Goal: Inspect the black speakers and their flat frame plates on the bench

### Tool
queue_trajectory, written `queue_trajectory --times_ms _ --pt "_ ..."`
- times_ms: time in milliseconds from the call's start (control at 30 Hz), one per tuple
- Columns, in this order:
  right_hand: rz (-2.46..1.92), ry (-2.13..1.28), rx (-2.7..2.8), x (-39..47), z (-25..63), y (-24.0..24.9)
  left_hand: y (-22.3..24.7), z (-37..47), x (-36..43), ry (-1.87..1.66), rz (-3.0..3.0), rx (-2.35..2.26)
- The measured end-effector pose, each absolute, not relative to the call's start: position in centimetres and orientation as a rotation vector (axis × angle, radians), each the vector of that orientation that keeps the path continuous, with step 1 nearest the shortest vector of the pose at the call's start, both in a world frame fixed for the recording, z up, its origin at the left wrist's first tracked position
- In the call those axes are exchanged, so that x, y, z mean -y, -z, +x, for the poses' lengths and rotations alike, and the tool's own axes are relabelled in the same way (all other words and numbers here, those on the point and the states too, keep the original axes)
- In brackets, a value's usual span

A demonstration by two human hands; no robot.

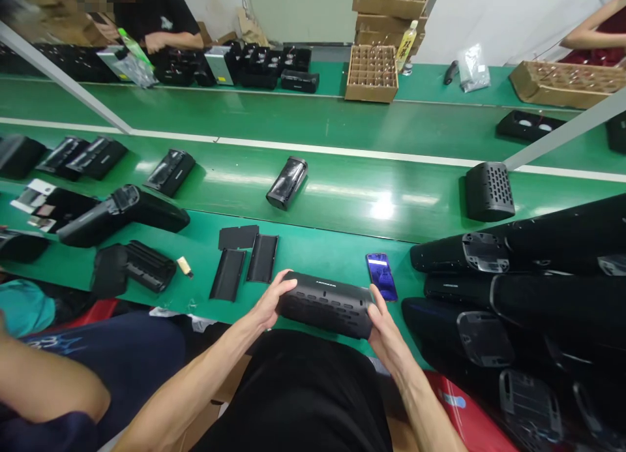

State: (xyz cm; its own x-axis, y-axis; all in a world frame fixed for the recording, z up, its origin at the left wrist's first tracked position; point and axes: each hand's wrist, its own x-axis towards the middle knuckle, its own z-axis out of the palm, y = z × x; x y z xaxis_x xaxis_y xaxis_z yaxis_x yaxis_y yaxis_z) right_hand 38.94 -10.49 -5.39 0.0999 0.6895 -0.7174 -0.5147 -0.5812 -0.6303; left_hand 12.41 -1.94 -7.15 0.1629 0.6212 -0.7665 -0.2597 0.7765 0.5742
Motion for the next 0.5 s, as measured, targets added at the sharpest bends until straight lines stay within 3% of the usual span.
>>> queue_trajectory --times_ms 200,333,500 --pt "-1.353 -1.297 0.512 9.9 33.2 7.7 7.4 15.7 4.2 -0.590 0.007 -0.892" --pt "-1.509 -1.230 0.979 7.2 36.8 3.4 6.5 15.2 3.3 -0.437 0.317 -0.915" --pt "-1.930 -1.177 1.868 7.1 39.3 -2.9 2.6 12.8 -0.5 -0.577 0.899 -0.890"
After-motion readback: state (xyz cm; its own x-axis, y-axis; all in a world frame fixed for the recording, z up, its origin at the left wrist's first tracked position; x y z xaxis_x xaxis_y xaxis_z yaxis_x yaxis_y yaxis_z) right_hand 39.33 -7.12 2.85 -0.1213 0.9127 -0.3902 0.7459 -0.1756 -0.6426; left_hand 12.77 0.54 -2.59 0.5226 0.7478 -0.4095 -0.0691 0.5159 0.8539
